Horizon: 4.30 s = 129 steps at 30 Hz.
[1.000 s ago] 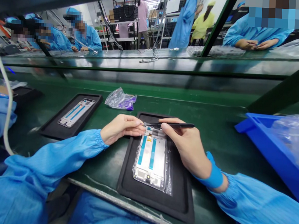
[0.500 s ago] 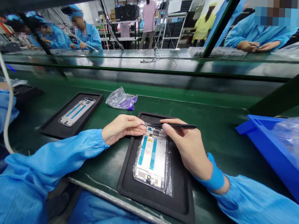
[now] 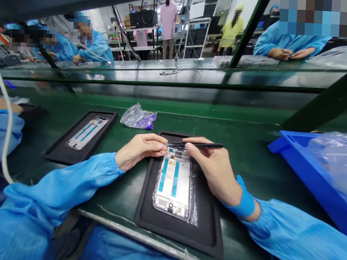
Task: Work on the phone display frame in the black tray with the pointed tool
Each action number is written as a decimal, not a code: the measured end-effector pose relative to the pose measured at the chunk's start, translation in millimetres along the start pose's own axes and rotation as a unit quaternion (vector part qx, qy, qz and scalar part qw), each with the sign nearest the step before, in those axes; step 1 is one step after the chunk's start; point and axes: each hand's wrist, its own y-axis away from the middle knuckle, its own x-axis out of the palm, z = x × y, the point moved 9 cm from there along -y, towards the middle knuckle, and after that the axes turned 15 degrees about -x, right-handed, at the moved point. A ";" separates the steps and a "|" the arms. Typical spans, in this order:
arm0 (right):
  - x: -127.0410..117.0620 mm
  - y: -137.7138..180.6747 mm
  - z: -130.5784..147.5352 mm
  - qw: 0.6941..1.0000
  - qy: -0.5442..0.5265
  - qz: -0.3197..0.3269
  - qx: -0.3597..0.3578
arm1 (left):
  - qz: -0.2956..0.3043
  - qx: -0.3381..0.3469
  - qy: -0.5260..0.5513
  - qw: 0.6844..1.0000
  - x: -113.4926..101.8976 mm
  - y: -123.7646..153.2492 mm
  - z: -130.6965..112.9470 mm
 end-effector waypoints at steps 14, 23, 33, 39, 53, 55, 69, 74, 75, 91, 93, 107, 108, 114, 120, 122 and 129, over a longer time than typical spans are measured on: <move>7.5 3.0 5.7 0.997 -0.063 0.010 0.039 | 0.008 0.010 -0.023 1.000 3.7 2.5 2.1; 3.2 5.2 22.3 1.000 -0.003 0.008 -0.003 | -0.017 0.064 -0.053 0.996 2.3 5.5 -5.5; 9.0 1.2 38.5 0.996 0.053 0.055 -0.042 | -0.035 0.032 -0.040 0.998 4.1 4.0 3.7; 14.6 0.8 40.9 0.995 0.034 0.085 -0.039 | -0.044 0.042 -0.053 0.997 6.0 6.0 2.2; 16.3 1.7 36.0 0.995 0.016 0.098 -0.023 | -0.058 0.076 -0.125 0.988 9.1 6.4 -0.4; 16.6 1.1 35.5 0.995 0.010 0.100 -0.023 | -0.056 0.073 -0.129 0.987 10.2 6.2 -0.3; 4.4 -17.5 18.0 0.982 0.094 0.132 -0.100 | -0.131 0.280 -0.503 0.807 18.4 20.0 -19.7; 8.7 -16.3 15.5 0.976 0.102 0.147 -0.127 | -0.134 0.273 -0.587 0.750 18.5 12.0 -8.7; 9.1 -16.0 15.2 0.974 0.105 0.149 -0.131 | -0.138 0.274 -0.594 0.743 18.5 11.6 -8.5; 18.6 -6.4 29.0 0.941 0.161 0.182 -0.236 | -0.137 0.286 -0.613 0.724 19.8 9.5 -11.4; 21.8 -2.6 32.4 0.928 0.176 0.192 -0.267 | -0.137 0.283 -0.618 0.721 21.5 7.1 -13.5; 26.2 2.4 38.3 0.903 0.214 0.213 -0.307 | -0.192 0.290 -0.638 0.687 28.9 -13.8 -26.5; 24.7 0.3 37.5 0.910 0.203 0.205 -0.296 | -0.192 0.289 -0.637 0.688 28.9 -14.3 -26.5; 14.6 -11.5 25.4 0.948 0.165 0.162 -0.219 | -0.194 0.292 -0.618 0.704 27.2 -15.9 -25.3; 5.3 -17.1 1.8 0.973 0.144 0.137 -0.117 | -0.183 0.288 -0.607 0.717 26.1 -15.7 -24.1; 3.9 -18.9 -2.7 0.978 0.133 0.134 -0.093 | -0.179 0.286 -0.605 0.721 26.0 -15.3 -23.8; 4.8 -21.6 -4.2 0.982 0.112 0.136 -0.068 | -0.181 0.271 -0.610 0.722 26.0 -17.0 -24.0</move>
